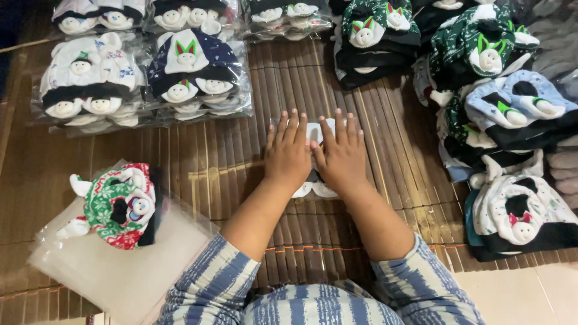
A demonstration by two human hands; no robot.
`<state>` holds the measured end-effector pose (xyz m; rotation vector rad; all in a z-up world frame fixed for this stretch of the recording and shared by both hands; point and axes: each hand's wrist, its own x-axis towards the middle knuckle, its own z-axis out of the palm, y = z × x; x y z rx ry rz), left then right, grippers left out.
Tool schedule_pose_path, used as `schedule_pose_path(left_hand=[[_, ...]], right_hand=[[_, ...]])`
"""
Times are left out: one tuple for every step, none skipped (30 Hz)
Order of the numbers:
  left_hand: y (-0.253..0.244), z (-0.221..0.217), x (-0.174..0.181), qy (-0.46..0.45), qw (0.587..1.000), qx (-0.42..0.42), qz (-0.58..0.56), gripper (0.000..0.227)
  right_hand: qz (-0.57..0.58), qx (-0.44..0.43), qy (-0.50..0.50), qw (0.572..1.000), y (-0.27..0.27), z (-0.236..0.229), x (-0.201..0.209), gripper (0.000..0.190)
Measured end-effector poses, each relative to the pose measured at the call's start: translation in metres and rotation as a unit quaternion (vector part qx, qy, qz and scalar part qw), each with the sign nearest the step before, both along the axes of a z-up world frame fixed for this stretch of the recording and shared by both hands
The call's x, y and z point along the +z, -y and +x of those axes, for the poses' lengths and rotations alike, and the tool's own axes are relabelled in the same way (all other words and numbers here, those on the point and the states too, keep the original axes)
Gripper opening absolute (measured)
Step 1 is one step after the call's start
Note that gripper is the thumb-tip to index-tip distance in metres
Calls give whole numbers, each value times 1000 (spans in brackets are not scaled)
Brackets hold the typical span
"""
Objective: The person picks up baby hats and booties, places them into plastic bags, and seals the bags by hand.
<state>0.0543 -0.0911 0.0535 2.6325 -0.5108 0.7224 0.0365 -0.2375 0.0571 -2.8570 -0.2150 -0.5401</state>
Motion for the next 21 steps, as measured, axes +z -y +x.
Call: schedule_pose_path(left_hand=[[1,5,-3,1,1000,-2,-1,56],[2,7,-7,-18,1000,-13,-2,57],[3,10,-12,-37,999,-23,-4,59],[3,10,-15,-40,999,-27,-3,59],[3,10,-18,-54,998,-20,-2,58],[4,11,-21,-66,998,-12,-2,57],[5,14,-24,-67,998,-15,-1,57],[6,16,-28,-71,997,-9,5,58],[5,16,-32,-76,997,-4,11,58],[6,17,-32,-78,997,-3,10,58],[7,16,-32,-76,997,0,12,58],[7,17,-32,-74,997,1,15,57],[6,17,-34,-76,997,2,15,57],[6,18,-37,-72,997,5,21,57],[6,18,-39,-69,997,7,27,57],[6,19,-40,-70,997,7,27,57],[6,19,-41,-69,997,8,25,57],[6,20,-41,-67,997,9,23,57],[6,21,-39,-66,997,9,23,57],[6,21,-37,-106,994,9,33,58],[7,22,-35,-146,988,10,42,58]], right_hand=[[-1,-2,1,1000,0,3,-5,59],[0,-5,-11,1000,0,4,-11,58],[1,-7,-23,1000,-1,5,-17,57],[2,-11,-25,1000,-1,4,-14,57],[22,-4,-38,999,-2,3,-11,57],[42,3,-50,998,-3,3,-6,58],[42,0,-50,998,-2,6,-9,58],[36,-6,-62,997,-2,7,-13,59],[31,-13,-73,997,-2,8,-16,60],[31,-12,-76,997,-2,9,-16,60],[28,-12,-80,996,-2,10,-16,60],[27,-13,-83,996,-2,10,-17,60],[27,-12,-85,996,-3,11,-17,60],[21,-13,-86,996,-3,12,-17,60],[15,-13,-88,996,-3,13,-17,61],[16,-12,-89,996,-3,14,-18,61],[10,-14,-95,995,-3,14,-18,61],[3,-16,-101,995,-3,15,-18,61],[3,-16,-100,995,-4,16,-18,61],[-5,-19,-100,995,-4,17,-18,61],[-12,-21,-99,995,-5,17,-18,61]])
